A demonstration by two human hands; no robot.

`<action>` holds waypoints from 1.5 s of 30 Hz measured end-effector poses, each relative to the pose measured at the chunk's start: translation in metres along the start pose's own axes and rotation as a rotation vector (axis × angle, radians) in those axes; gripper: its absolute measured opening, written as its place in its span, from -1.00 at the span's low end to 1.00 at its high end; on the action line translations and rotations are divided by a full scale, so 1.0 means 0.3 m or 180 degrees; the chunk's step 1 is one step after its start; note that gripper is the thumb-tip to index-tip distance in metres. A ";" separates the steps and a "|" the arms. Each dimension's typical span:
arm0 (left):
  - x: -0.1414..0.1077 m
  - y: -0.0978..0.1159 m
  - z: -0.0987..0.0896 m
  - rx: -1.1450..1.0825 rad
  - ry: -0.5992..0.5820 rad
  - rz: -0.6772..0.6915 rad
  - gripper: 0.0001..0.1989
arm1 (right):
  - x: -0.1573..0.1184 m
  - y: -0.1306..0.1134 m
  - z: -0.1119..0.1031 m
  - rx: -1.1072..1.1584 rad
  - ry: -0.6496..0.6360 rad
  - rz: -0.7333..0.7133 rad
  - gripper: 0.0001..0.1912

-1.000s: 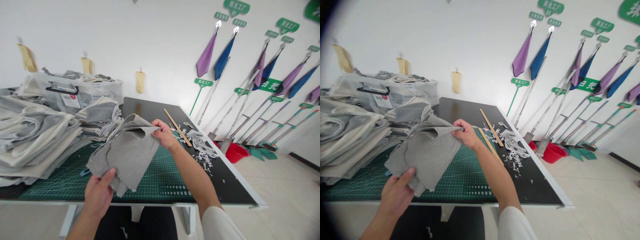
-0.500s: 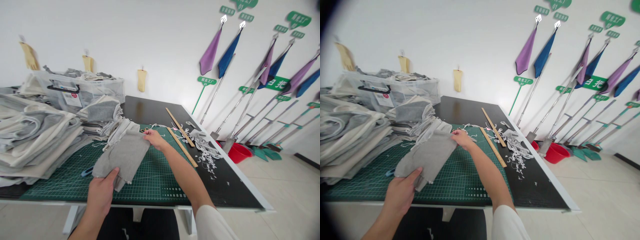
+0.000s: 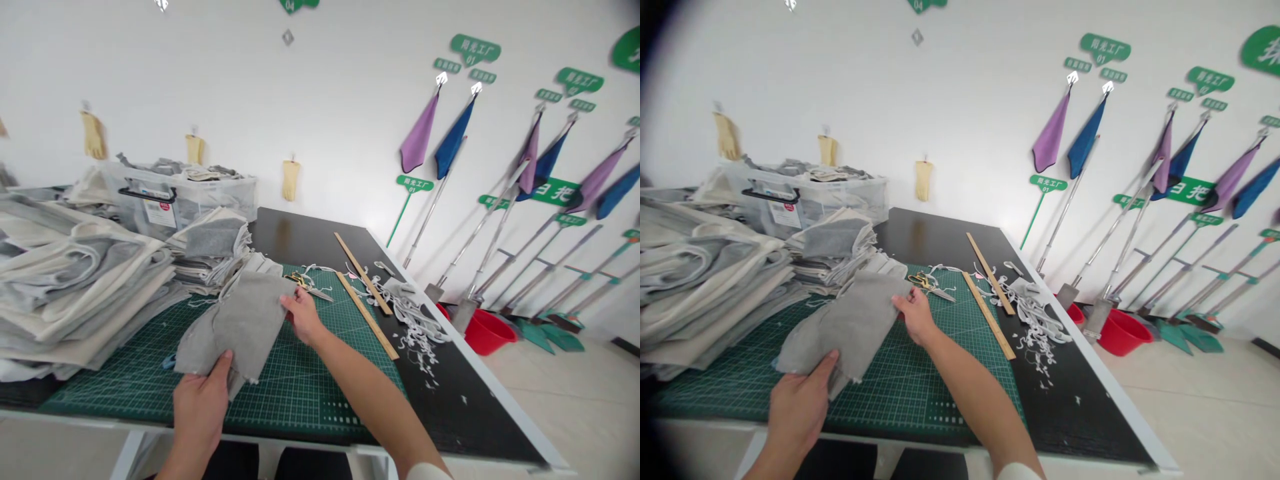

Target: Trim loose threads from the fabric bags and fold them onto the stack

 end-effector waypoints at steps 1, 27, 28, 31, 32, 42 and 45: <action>-0.003 0.004 0.002 0.0044 0.0010 0.0031 -0.71 | -0.016 0.000 0.010 -0.0001 -0.0069 0.0020 -0.53; -0.056 -0.066 -0.047 0.2910 -0.1237 0.3267 -0.60 | 0.319 -0.182 -0.064 -0.0014 0.1208 -0.0289 -0.72; -0.056 -0.066 -0.047 0.2938 -0.1225 0.3355 -0.63 | 0.346 -0.184 -0.066 -0.0016 0.1239 -0.0261 -0.75; -0.058 -0.065 -0.047 0.2974 -0.1234 0.3456 -0.67 | 0.415 -0.171 -0.063 -0.0033 0.1259 -0.0142 -0.78; -0.059 -0.064 -0.046 0.2972 -0.1239 0.3468 -0.67 | 0.431 -0.159 -0.060 -0.0045 0.1246 -0.0091 -0.77; -0.060 -0.068 -0.049 0.2985 -0.1202 0.3669 -0.69 | 0.437 0.072 0.042 -0.0207 0.0769 0.0552 -0.70; -0.060 -0.067 -0.049 0.3016 -0.1187 0.3684 -0.70 | 0.457 0.083 0.074 -0.0324 0.0666 0.0606 -0.70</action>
Point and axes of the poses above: each hand's wrist, its own x-axis towards the middle knuckle, its own z-axis out of the palm, y = z × x, the point moved 3 cm from there along x, towards the middle knuckle, and after that the axes turned 15 degrees about -x, right-handed, at the moved point
